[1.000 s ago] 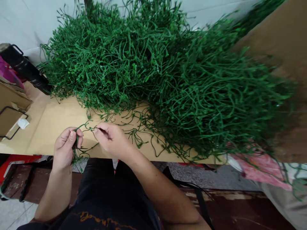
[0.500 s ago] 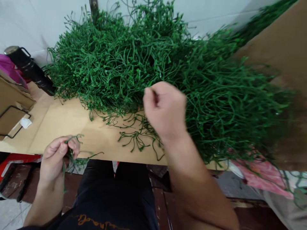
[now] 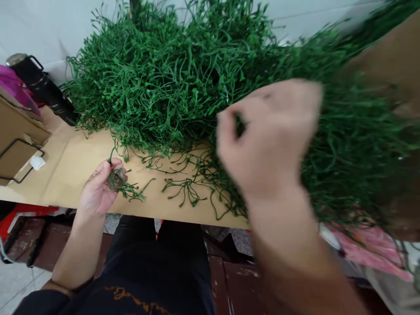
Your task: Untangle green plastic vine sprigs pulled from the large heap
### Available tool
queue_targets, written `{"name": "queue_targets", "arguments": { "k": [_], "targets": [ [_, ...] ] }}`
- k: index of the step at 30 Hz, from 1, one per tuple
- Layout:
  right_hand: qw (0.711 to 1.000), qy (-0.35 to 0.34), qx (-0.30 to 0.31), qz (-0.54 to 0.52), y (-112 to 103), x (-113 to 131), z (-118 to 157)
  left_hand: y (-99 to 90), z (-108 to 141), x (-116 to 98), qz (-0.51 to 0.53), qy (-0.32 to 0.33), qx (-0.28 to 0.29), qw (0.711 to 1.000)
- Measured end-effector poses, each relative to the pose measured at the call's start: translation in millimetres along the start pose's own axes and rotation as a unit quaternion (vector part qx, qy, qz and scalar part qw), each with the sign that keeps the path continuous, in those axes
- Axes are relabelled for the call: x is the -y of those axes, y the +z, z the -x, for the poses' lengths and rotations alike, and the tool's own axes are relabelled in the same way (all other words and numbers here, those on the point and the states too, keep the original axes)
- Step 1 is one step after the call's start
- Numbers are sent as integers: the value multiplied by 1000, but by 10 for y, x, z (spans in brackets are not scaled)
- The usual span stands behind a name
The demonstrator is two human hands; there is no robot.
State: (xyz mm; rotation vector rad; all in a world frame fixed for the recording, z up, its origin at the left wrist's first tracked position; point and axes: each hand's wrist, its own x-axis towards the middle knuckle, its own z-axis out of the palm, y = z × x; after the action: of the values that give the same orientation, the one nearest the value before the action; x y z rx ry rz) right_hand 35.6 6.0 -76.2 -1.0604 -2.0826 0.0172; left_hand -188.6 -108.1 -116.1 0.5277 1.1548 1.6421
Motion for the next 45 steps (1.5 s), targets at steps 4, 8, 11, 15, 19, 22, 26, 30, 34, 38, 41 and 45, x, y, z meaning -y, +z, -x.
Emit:
{"name": "queue_targets", "arguments": {
  "k": [4,8,11,15,19,22,26,30,34,38,41,45],
  "targets": [
    [974,-48,53,-217,446,550,261,110,0,20,-16,23,14,1000],
    [885,8,187,-427,760,864,406,114,27,32,-75,70,18,995],
    [845,51,219,-485,750,890,412,50,16,78,-116,98,24,988],
    [836,84,236,-489,732,892,410,-4,-17,141,-139,116,45,983],
    [808,97,250,-525,806,893,442,2,-14,123,-172,116,63,976],
    [790,117,239,-553,845,873,467,-2,-5,94,-202,117,66,970],
    [783,156,217,-562,857,846,493,-33,-28,91,-265,165,29,950],
    [763,201,213,-576,857,839,508,-46,-51,82,-298,189,28,935],
    [772,186,186,-578,843,833,504,-41,-31,53,-300,171,71,936],
    [790,164,184,-562,834,804,499,-83,-12,42,-311,133,100,936],
    [810,133,208,-532,837,770,500,-120,-15,34,-328,113,109,932],
    [836,67,243,-487,838,743,511,-132,-33,36,-347,140,95,922]
  ]
}}
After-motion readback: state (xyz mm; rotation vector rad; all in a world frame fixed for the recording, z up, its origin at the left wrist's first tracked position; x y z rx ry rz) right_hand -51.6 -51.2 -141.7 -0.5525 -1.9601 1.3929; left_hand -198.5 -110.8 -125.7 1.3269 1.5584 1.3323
